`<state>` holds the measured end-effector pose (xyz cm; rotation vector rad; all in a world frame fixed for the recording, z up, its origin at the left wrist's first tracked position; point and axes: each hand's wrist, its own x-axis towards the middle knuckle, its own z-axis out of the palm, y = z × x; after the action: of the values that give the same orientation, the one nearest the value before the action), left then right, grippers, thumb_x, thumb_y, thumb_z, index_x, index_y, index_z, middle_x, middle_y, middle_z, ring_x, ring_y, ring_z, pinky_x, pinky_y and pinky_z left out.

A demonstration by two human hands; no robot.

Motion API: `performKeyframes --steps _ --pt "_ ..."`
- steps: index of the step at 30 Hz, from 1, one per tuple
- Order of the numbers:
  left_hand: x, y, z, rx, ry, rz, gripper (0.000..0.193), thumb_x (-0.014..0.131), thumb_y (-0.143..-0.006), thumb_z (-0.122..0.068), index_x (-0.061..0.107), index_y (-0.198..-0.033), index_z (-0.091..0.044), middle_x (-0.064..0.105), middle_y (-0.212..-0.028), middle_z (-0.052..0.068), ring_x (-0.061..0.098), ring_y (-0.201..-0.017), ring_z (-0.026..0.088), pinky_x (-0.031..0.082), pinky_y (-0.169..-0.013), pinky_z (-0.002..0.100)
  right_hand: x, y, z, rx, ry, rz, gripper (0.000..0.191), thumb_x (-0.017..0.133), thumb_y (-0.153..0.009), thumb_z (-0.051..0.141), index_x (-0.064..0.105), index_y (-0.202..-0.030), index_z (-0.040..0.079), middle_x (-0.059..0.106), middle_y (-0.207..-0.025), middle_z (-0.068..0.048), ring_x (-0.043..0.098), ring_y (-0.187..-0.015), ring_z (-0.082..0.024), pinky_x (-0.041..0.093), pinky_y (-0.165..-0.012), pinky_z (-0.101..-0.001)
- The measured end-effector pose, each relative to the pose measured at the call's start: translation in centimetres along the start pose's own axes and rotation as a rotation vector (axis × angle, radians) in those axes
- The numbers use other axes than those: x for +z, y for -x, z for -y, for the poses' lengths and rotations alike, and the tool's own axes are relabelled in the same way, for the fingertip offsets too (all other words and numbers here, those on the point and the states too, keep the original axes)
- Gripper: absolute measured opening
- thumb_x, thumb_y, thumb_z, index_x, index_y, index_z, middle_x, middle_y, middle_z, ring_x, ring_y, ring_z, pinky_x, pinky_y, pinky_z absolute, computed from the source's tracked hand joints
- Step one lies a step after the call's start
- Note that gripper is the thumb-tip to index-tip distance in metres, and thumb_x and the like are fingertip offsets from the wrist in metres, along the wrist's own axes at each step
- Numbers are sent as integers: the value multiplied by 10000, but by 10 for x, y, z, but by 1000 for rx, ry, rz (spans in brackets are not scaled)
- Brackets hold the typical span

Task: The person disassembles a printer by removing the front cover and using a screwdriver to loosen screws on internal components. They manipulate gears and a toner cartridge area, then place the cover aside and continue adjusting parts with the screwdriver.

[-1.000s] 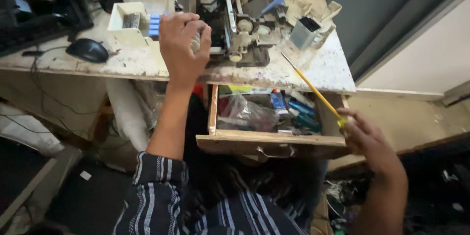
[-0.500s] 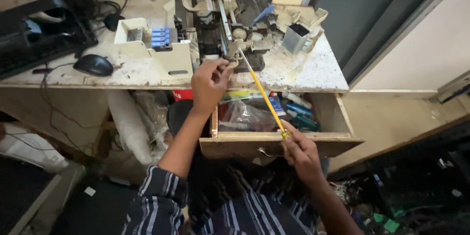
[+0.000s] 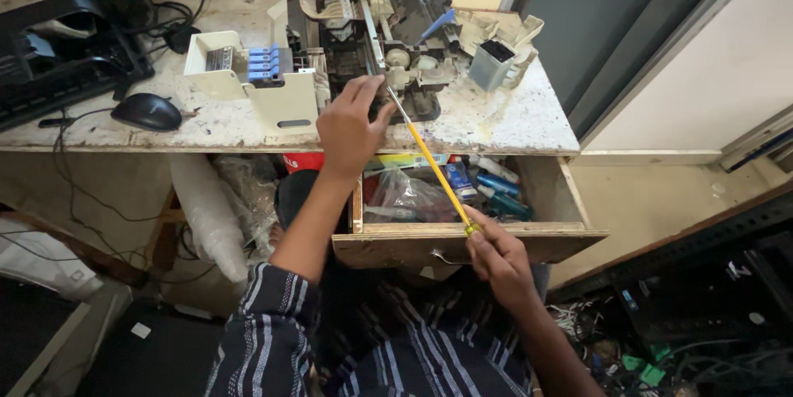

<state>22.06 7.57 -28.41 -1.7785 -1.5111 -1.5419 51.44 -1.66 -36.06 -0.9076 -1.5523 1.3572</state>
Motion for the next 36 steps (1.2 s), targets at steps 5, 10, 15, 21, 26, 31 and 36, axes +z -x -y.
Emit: performKeyframes --steps 5,10,15,21,26,31,36 --pt "6 -1 0 -24 43 -39 429 867 -810 -236 708 -1188 -108 718 -1167 66 710 -947 324 568 -783 399 2 -2 2 29 -54 -12 476 471 -1032 88 490 -1497 -11 484 -699 32 392 -521 -46 342 -473 -198" --pt "9 0 2 -20 54 -50 426 868 -817 -218 706 -1194 -104 714 -1172 69 711 -971 328 568 -798 401 5 -3 3 59 -62 -22 480 476 -1030 89 495 -1500 -6 476 -689 31 387 -524 -43 331 -465 -197" --pt "11 -1 3 -32 60 -51 426 863 -818 -216 705 -1199 -108 712 -1179 66 714 -975 323 570 -805 396 9 -3 5 57 -30 -25 481 470 -1031 97 497 -1500 -4 479 -688 30 396 -525 -45 334 -469 -196" --pt "9 -1 2 -28 39 -40 432 867 -818 -221 706 -1199 -98 712 -1171 69 709 -963 325 561 -793 403 12 -2 7 39 -32 -40 476 473 -1039 104 496 -1499 -16 489 -696 23 396 -520 -48 341 -469 -199" --pt "9 -1 -1 -34 53 -46 426 856 -819 -213 707 -1201 -98 710 -1182 68 711 -975 324 566 -802 398 17 0 15 84 -83 -21 483 468 -1035 113 465 -1511 27 474 -706 21 387 -511 -47 320 -437 -206" --pt "6 4 -2 27 67 -50 409 834 -850 -180 701 -1226 -91 696 -1197 71 713 -973 299 576 -802 388 25 5 32 318 -406 -14 466 448 -1008 186 388 -1467 128 511 -735 -24 389 -443 -71 290 -365 -216" --pt "-1 13 -2 469 27 7 422 758 -833 -102 724 -1253 -113 706 -1271 9 711 -903 192 565 -713 353 29 17 50 309 -877 176 396 445 -1086 250 349 -1433 84 555 -891 -76 466 -501 -87 385 -386 -202"
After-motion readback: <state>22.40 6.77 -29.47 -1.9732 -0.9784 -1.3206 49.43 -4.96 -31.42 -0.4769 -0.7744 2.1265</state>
